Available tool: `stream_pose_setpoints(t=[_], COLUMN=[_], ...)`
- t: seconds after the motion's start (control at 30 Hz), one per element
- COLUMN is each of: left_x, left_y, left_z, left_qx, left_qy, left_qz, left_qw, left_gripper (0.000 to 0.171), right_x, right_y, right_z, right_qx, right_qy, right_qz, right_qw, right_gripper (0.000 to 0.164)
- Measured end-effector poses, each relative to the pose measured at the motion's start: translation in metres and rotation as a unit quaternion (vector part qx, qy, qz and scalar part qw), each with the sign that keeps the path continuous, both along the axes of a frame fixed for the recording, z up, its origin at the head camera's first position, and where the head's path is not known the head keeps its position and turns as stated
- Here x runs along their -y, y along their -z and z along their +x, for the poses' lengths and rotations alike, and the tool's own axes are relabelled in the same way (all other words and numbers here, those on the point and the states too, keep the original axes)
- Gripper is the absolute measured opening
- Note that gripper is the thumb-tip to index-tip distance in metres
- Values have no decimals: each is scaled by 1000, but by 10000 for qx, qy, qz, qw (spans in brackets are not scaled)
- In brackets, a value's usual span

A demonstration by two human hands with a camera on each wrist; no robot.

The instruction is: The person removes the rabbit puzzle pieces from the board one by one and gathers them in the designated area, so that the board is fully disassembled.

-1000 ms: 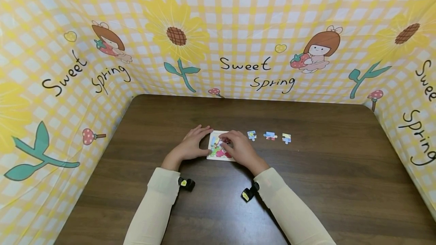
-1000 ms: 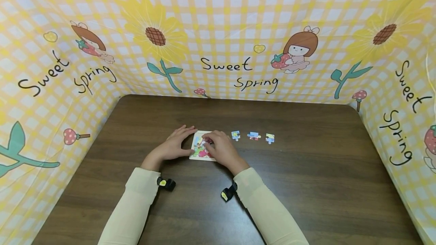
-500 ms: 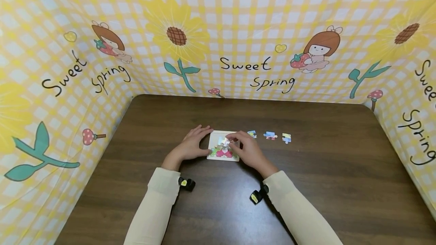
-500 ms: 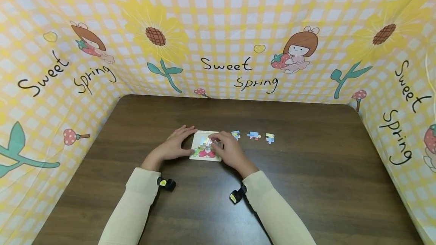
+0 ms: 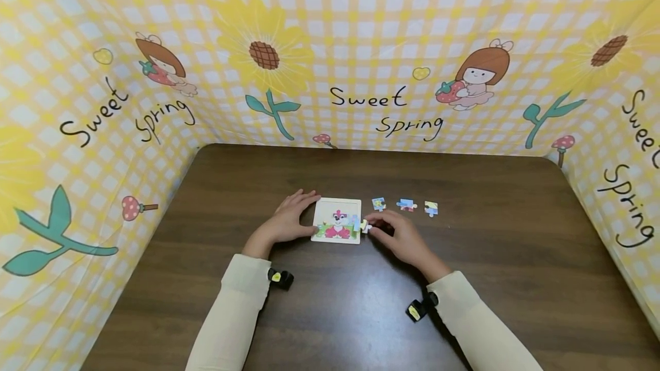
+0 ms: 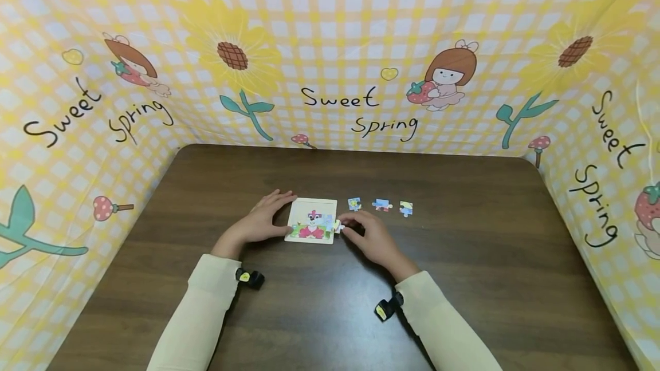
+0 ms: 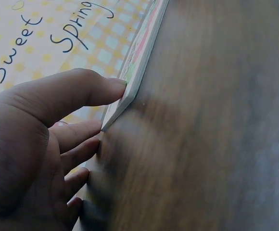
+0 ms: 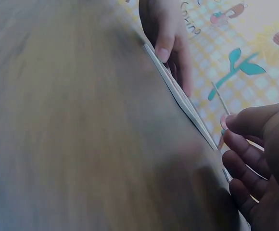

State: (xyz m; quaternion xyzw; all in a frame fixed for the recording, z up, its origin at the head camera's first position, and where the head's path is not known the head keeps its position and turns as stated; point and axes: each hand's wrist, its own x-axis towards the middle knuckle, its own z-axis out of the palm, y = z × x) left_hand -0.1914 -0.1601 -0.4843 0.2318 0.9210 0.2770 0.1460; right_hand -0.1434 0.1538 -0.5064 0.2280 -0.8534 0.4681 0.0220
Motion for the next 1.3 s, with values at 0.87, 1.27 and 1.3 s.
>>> stream_pose_setpoints(t=[0.87, 1.27, 1.3], left_x=[2, 1, 1], left_y=[5, 6, 6], left_z=[-2, -3, -2], left_qx=[49, 40, 46], left_qy=[-26, 20, 14], left_qz=[24, 92, 108], left_qw=[10000, 9999, 9999], left_gripper=[81, 81, 81], right_x=[-38, -38, -38], right_y=[4, 6, 6], right_z=[-7, -6, -5], right_qx=[-116, -120, -121], right_qy=[113, 169, 171], right_qz=[790, 893, 900], right_qw=[9967, 9958, 9957], right_gripper=[22, 22, 22])
